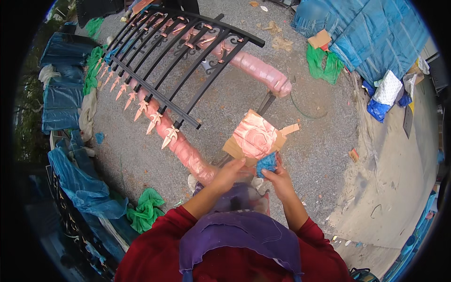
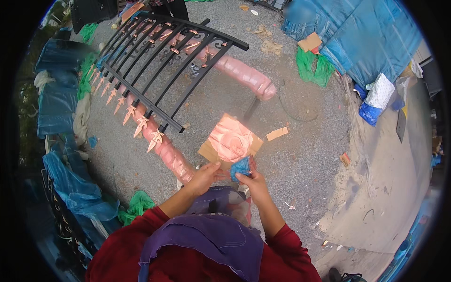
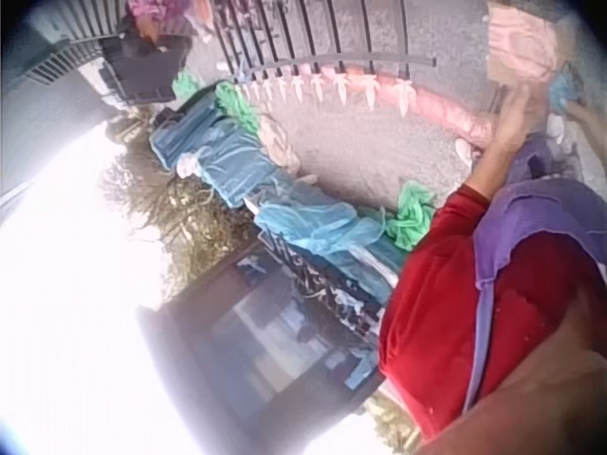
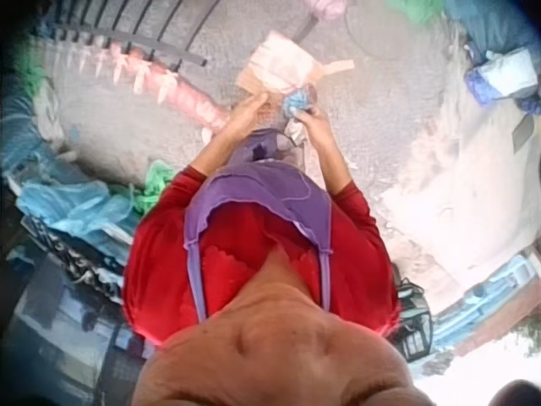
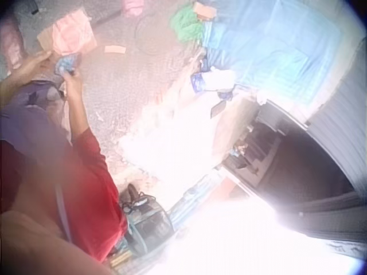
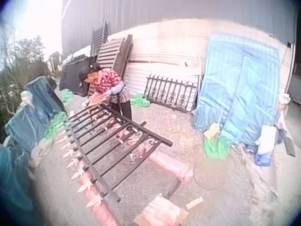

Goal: The person rubs a metal gate with a cloth to apply a pinkish substance, then lifts and repositions the gate. The person continues rubbing the gate's ornamental details with the cloth.

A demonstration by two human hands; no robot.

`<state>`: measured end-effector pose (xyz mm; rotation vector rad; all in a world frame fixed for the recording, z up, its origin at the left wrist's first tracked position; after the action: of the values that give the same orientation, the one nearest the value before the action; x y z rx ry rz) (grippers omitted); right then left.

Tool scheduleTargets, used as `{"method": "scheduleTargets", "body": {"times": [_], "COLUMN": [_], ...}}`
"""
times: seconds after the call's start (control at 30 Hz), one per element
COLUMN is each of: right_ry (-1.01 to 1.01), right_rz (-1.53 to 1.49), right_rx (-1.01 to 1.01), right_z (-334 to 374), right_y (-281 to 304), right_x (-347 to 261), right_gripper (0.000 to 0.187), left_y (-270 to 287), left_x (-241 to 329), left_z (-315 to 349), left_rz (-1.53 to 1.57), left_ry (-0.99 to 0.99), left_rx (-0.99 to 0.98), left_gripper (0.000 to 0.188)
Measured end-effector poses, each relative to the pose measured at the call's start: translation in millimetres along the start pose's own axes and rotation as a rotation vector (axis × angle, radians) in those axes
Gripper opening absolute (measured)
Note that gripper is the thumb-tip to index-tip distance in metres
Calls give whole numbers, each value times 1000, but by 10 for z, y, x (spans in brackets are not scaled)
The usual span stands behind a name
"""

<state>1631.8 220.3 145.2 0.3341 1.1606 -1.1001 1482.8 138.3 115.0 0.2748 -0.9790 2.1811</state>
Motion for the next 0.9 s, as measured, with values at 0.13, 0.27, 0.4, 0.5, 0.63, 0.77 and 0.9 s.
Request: {"method": "scheduleTargets", "body": {"times": [0.13, 0.27, 0.4, 0.5, 0.63, 0.77, 0.9], "right_ry": [-112, 49, 234, 326, 283, 268, 225], "right_rz": [-14, 0, 311, 710, 280, 148, 132], "right_rx": [-112, -45, -65, -234, -166, -243, -343], "right_z": [-29, -198, -566, -811, -1143, -1442, -1729], "right_y": [378, 585, 831, 724, 405, 241, 182], "right_x": [-138, -456, -491, -689, -911, -1225, -1361], "right_gripper": [32, 31, 34, 36, 46, 55, 53], "left_y": [-394, -343, 14, 18, -44, -429, -643], "left_x": [-76, -30, 105, 302, 757, 1258, 1676], "left_z": [-106, -239, -261, -247, -329, -377, -565], "left_rz": [-39, 120, 290, 458, 557, 554, 567], "left_ry": [-23, -95, -194, -262, -443, -494, -578], "left_rx": [144, 418, 512, 563, 477, 448, 443], "left_gripper": [36, 29, 25, 24, 30, 33, 36]}}
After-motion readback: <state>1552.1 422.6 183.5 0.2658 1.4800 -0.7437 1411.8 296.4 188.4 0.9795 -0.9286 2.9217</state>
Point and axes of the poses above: each hand's wrist, its own z-axis away from the middle knuckle, its own y-axis out of the back of the hand, x = y × z, the point moved 5 cm from there along -z, towards the middle knuckle, and after that the axes turned 9 degrees about y, right-handed, at the moved point
